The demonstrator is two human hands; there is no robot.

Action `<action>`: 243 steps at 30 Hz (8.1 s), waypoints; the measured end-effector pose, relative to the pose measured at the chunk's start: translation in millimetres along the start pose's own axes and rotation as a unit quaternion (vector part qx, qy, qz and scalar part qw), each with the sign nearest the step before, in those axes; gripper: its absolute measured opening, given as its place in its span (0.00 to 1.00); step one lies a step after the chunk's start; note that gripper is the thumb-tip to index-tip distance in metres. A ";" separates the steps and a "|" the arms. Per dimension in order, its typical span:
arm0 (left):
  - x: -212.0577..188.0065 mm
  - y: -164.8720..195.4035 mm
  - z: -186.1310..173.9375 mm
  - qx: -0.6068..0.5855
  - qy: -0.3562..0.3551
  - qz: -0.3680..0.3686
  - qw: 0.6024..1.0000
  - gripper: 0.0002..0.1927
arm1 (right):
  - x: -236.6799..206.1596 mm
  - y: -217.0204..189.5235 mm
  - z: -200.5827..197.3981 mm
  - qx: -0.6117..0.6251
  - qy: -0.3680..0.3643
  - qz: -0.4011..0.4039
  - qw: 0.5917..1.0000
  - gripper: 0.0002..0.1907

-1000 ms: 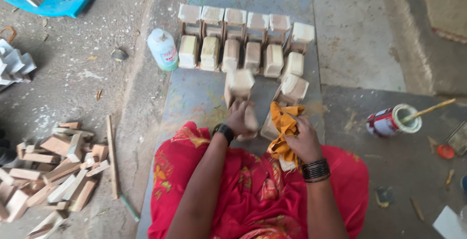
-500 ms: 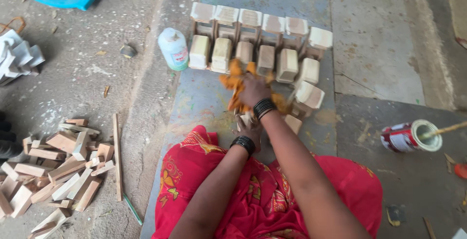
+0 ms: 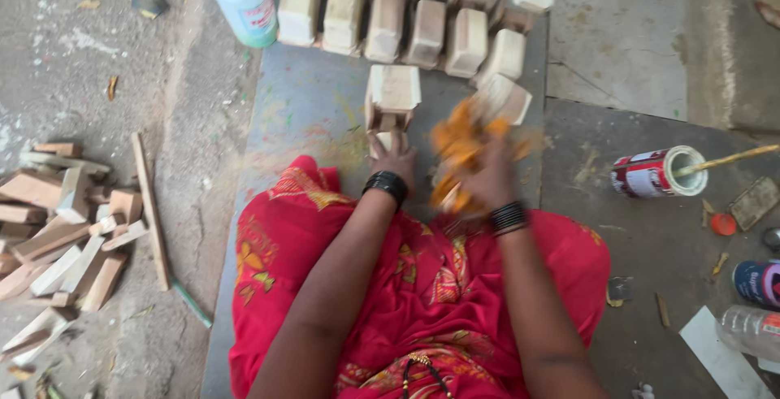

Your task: The person sits on the floor and wipes small wooden pieces with an orange cloth, then uses a brush to apply a white coating from a tin onto the wooden pieces, placing each treated piece with a row of similar pieces on the floor.

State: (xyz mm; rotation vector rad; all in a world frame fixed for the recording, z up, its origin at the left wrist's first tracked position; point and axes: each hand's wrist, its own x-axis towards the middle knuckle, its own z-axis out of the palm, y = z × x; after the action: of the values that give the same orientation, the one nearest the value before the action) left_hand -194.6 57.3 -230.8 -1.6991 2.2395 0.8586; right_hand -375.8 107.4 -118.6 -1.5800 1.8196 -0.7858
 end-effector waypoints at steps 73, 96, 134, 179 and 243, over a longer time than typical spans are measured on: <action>-32.1 38.3 -75.0 -0.880 -0.072 0.219 0.416 0.36 | -24.9 -5.4 -23.2 -0.088 0.210 -0.230 0.946 0.38; -37.6 50.3 -44.1 -0.319 0.213 0.211 0.899 0.31 | -67.4 48.6 -223.5 0.393 0.404 -0.206 0.800 0.21; -7.3 -110.5 -133.0 -0.141 0.052 -0.187 0.971 0.53 | 54.0 -2.6 108.4 0.301 -0.241 0.108 0.916 0.23; -11.5 140.8 -1.0 0.130 0.198 0.124 0.964 0.40 | 32.0 96.5 -141.6 0.088 0.251 0.098 0.959 0.25; 11.8 68.1 -18.7 -0.363 0.119 0.247 0.891 0.25 | 0.3 78.7 -38.1 0.457 0.080 -0.013 0.886 0.19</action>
State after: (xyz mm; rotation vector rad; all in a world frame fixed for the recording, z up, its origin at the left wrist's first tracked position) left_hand -258.3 48.8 -199.3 -1.5338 2.7974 1.8955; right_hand -455.0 118.1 -153.8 -0.9172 1.1917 -1.5309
